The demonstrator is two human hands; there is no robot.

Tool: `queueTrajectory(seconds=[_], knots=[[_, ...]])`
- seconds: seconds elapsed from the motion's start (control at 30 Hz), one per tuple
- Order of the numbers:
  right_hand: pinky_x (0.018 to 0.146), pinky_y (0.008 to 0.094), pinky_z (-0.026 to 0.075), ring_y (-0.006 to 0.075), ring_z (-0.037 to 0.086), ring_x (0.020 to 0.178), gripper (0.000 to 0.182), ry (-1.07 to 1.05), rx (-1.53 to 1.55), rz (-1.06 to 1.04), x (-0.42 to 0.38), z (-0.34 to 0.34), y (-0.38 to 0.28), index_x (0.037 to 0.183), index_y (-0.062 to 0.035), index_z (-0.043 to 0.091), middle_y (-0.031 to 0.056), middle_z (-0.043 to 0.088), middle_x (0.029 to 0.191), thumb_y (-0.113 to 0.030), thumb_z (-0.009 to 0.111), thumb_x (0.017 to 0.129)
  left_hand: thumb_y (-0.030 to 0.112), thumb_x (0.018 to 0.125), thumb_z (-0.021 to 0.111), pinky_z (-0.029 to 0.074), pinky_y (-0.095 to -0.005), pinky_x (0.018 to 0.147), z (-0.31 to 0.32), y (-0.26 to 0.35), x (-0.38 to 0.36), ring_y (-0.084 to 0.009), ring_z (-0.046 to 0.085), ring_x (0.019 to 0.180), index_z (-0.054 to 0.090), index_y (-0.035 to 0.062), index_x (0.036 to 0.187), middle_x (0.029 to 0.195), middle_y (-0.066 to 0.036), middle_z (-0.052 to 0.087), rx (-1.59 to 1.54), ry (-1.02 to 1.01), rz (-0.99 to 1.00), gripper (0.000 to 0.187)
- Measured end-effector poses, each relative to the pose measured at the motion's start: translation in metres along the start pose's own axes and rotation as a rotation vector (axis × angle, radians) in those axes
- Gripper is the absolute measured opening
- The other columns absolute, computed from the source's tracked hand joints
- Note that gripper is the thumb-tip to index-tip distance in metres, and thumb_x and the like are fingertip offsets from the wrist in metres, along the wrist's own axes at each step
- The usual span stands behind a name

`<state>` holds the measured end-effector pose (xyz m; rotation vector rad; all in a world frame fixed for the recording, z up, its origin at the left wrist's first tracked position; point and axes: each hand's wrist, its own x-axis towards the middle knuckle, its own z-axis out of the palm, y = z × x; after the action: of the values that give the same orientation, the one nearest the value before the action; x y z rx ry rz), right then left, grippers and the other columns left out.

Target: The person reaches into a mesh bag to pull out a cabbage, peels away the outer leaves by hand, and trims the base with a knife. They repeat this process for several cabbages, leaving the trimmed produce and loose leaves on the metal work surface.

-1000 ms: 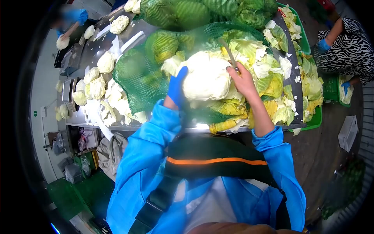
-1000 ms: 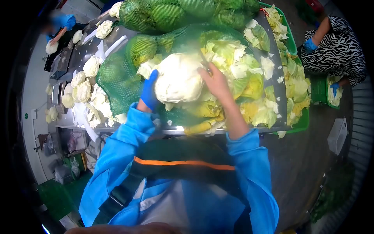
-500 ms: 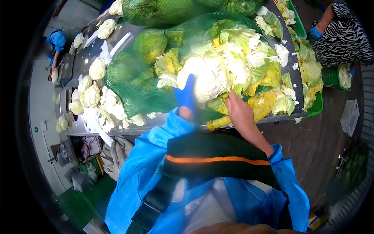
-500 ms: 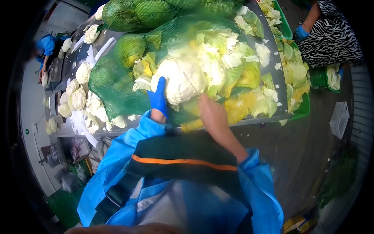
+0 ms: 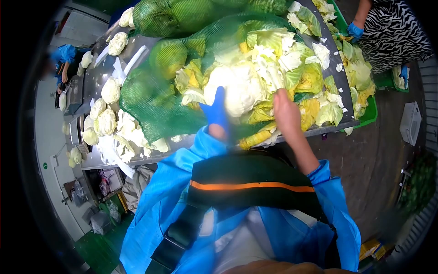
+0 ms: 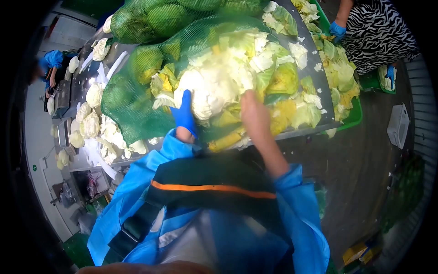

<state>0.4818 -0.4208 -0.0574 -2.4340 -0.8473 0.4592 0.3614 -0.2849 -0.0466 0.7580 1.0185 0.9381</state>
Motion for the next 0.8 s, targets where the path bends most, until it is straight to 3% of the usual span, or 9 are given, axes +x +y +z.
queueTrajectory(seconds=[0.1,0.23,0.33,0.5,0.57,0.63,0.67,0.73,0.8], knots=[[0.054,0.0500,0.046,0.0407,0.060,0.064,0.019,0.031,-0.056,-0.208,-0.032,0.008,-0.012,0.099,-0.0049,0.048,0.0199,0.062,0.072,-0.023,0.052,0.095,0.017,0.087,0.069,0.047,-0.0331,0.095,-0.003,0.001,0.008,-0.0213,0.056,0.112,0.041,-0.0003,0.137,0.128,-0.010,0.056,0.108,0.008,-0.003,0.060],[0.059,0.0495,0.048,0.0391,0.062,0.071,0.016,-0.098,-0.065,-0.161,-0.036,0.000,-0.013,0.094,-0.0076,0.048,0.0175,0.063,0.080,-0.024,0.051,0.093,0.016,0.088,0.069,0.047,-0.0326,0.094,-0.004,-0.002,0.006,-0.0211,0.056,0.112,0.042,-0.0005,0.137,0.128,-0.010,0.056,0.091,-0.011,-0.003,0.059],[0.055,0.0468,0.049,0.0365,0.062,0.064,0.014,0.037,-0.066,-0.282,-0.045,0.005,-0.005,0.092,-0.0088,0.048,0.0155,0.061,0.074,-0.022,0.053,0.093,0.016,0.088,0.069,0.047,-0.0325,0.094,-0.001,-0.002,0.007,-0.0209,0.057,0.110,0.044,-0.0012,0.135,0.126,-0.010,0.057,0.092,-0.008,0.018,0.057],[0.049,0.0425,0.049,0.0318,0.062,0.060,0.014,0.090,-0.279,-0.250,-0.038,0.013,-0.008,0.091,-0.0097,0.048,0.0141,0.060,0.071,-0.022,0.054,0.093,0.014,0.086,0.071,0.048,-0.0328,0.093,0.001,-0.007,0.007,-0.0206,0.058,0.107,0.046,-0.0030,0.132,0.123,-0.011,0.058,0.148,0.055,0.059,0.056],[0.047,0.0412,0.049,0.0309,0.062,0.059,0.014,0.109,-0.314,-0.227,-0.029,0.016,-0.003,0.093,-0.0090,0.049,0.0145,0.059,0.070,-0.023,0.053,0.094,0.008,0.084,0.072,0.049,-0.0318,0.092,-0.001,-0.016,0.007,-0.0198,0.059,0.104,0.022,-0.0046,0.141,0.122,-0.014,0.056,0.071,0.046,-0.004,0.078],[0.045,0.0397,0.047,0.0303,0.061,0.057,0.016,0.123,-0.290,-0.191,-0.017,0.029,0.007,0.096,-0.0078,0.052,0.0152,0.058,0.069,-0.024,0.051,0.095,0.005,0.083,0.073,0.049,-0.0315,0.092,-0.006,-0.025,0.007,-0.0195,0.059,0.102,0.009,-0.0055,0.146,0.121,-0.016,0.055,0.048,0.019,-0.012,0.090],[0.046,0.0400,0.046,0.0302,0.060,0.057,0.019,0.015,0.011,-0.098,-0.011,0.032,0.013,0.098,-0.0070,0.053,0.0157,0.058,0.069,-0.025,0.049,0.096,0.005,0.083,0.072,0.049,-0.0316,0.092,-0.004,-0.027,0.006,-0.0196,0.059,0.101,0.008,-0.0056,0.146,0.121,-0.016,0.055,0.057,-0.006,0.014,0.091],[0.049,0.0410,0.045,0.0308,0.059,0.057,0.023,-0.195,0.510,0.093,-0.006,0.032,0.024,0.102,-0.0056,0.054,0.0167,0.058,0.069,-0.027,0.046,0.097,0.006,0.083,0.073,0.048,-0.0319,0.093,-0.003,-0.028,0.004,-0.0201,0.059,0.103,0.019,-0.0050,0.142,0.122,-0.015,0.055,0.085,-0.009,0.028,0.081],[0.053,0.0428,0.044,0.0331,0.058,0.058,0.027,-0.348,0.786,0.330,-0.008,0.009,0.015,0.106,-0.0047,0.054,0.0179,0.059,0.071,-0.028,0.044,0.097,0.009,0.082,0.074,0.047,-0.0325,0.093,0.004,-0.015,-0.003,-0.0208,0.057,0.108,0.044,-0.0036,0.134,0.125,-0.012,0.057,0.120,0.030,0.008,0.062]])
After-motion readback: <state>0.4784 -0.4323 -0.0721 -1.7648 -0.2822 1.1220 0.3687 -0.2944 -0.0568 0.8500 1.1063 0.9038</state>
